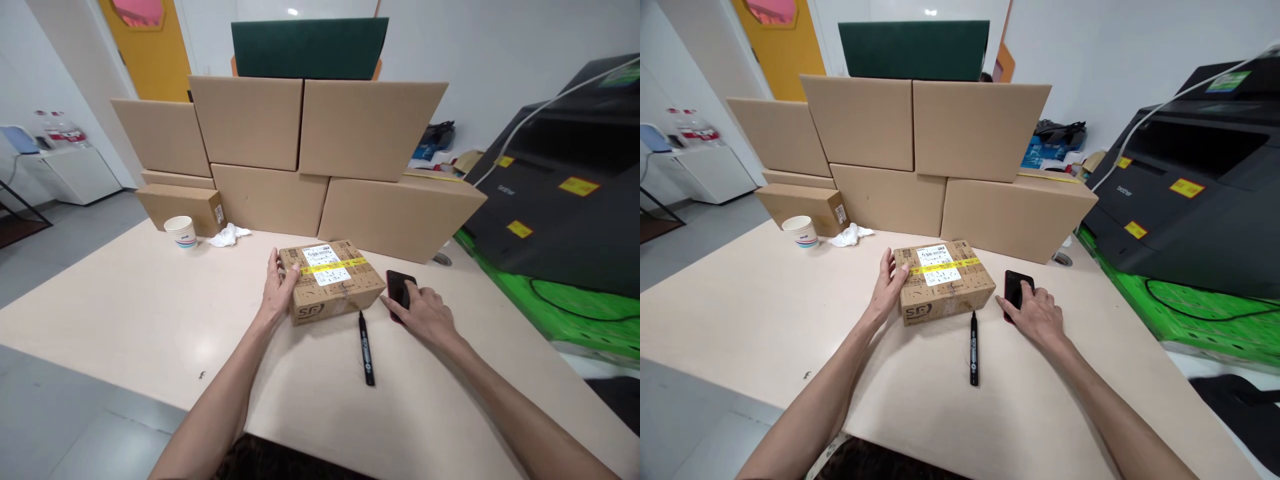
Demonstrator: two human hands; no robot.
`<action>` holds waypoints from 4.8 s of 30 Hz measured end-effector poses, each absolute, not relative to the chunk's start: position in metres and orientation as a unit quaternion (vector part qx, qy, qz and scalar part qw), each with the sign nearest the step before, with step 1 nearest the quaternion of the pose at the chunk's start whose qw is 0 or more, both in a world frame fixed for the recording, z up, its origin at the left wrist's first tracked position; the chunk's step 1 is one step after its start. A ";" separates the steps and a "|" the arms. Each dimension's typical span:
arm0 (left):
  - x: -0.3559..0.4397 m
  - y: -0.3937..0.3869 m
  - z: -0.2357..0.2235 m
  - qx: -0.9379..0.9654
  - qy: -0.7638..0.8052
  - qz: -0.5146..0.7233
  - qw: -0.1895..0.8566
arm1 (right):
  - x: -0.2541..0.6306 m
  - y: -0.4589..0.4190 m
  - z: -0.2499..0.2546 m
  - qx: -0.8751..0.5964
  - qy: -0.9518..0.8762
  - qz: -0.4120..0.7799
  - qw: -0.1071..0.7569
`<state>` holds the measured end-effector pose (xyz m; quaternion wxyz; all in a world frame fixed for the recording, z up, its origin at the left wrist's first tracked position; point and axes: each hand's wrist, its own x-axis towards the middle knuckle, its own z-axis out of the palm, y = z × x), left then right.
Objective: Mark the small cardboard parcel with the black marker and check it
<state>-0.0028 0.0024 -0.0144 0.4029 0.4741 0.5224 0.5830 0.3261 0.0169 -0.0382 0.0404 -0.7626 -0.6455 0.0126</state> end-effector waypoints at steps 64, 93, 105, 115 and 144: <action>0.055 -0.056 -0.007 0.545 0.239 0.469 0.652 | 0.201 -0.034 0.005 -0.457 -0.442 0.398 0.662; 0.060 -0.053 -0.008 0.513 0.252 0.468 0.675 | 0.207 -0.031 0.003 -0.467 -0.418 0.432 0.649; 0.058 -0.052 -0.008 0.520 0.241 0.453 0.683 | 0.210 -0.035 -0.002 -0.462 -0.425 0.425 0.652; 0.057 -0.052 -0.012 0.539 0.216 0.439 0.686 | 0.214 -0.043 0.000 -0.467 -0.396 0.449 0.651; 0.054 -0.056 -0.009 0.604 0.269 0.397 0.636 | 0.349 -0.005 -0.049 -0.705 -0.314 0.293 0.564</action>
